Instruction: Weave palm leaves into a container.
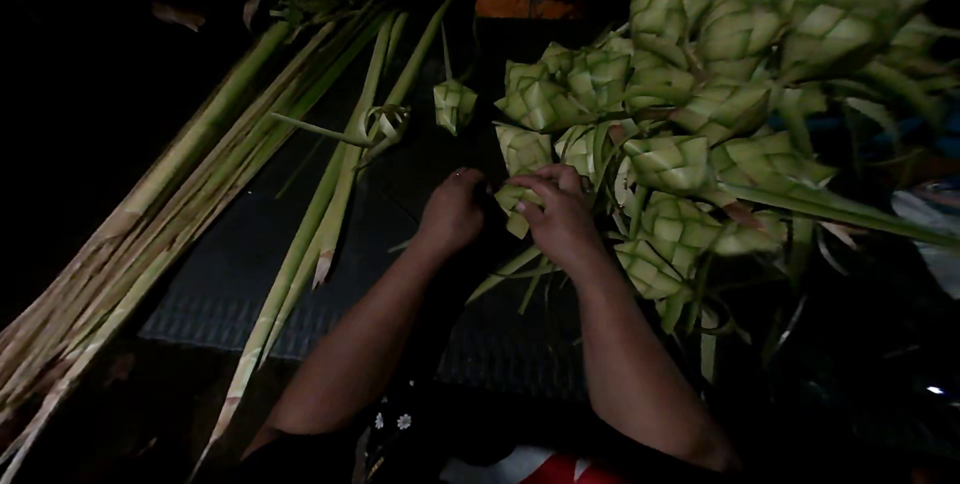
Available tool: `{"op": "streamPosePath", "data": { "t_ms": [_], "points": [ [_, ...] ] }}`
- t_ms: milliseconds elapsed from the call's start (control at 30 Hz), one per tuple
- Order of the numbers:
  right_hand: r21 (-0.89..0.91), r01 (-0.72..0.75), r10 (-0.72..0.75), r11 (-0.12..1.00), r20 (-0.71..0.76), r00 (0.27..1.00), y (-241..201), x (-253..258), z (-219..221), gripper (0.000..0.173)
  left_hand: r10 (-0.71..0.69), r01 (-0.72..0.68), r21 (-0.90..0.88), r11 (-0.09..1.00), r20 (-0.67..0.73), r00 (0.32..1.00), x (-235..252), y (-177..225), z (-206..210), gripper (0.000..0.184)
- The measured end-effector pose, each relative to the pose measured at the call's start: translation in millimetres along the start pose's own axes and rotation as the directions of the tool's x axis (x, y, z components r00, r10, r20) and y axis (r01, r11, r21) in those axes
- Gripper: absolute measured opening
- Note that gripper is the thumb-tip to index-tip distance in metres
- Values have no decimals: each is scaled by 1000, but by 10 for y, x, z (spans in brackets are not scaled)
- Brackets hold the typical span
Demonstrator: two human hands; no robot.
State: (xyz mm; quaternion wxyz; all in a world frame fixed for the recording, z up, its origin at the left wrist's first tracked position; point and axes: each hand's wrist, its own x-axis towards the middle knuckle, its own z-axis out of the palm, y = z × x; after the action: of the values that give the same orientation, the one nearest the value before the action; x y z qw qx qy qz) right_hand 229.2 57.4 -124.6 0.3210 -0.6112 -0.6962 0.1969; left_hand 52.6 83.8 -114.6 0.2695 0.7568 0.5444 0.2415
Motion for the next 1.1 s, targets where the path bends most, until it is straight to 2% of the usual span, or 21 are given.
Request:
{"op": "streamPosePath", "data": {
  "t_ms": [133,233,533,667,767,867,967,1033,1100],
  "points": [
    [46,-35,32,998,67,997,-5,26,-15,48,-253,275,-228,934,119,960,40,-16,-92,20],
    [121,-91,77,988,115,990,-3,47,-30,56,-329,348,-286,893,113,937,50,-72,-127,20],
    [156,-76,56,985,126,990,2,41,-9,56,-303,303,-550,778,93,948,-12,-264,-87,19],
    [197,-101,82,975,100,992,-5,45,-9,52,-290,306,-572,761,123,949,-23,-282,-120,20],
    [238,-101,98,966,24,995,-17,29,-5,49,-277,297,-583,756,126,952,-23,-291,-130,21],
    [337,-30,85,941,-148,985,8,5,38,48,-249,244,-626,741,81,965,-36,-298,-143,20],
    [464,-13,147,886,-253,956,4,-11,46,63,-217,189,-649,737,37,975,-15,-333,-136,18],
    [574,-16,185,819,-238,953,-19,-26,23,76,-170,143,-671,727,26,985,6,-370,-108,16],
    [718,-10,195,696,-176,965,-10,-14,36,84,-121,105,-689,717,24,992,2,-350,-72,15]
  ]
}}
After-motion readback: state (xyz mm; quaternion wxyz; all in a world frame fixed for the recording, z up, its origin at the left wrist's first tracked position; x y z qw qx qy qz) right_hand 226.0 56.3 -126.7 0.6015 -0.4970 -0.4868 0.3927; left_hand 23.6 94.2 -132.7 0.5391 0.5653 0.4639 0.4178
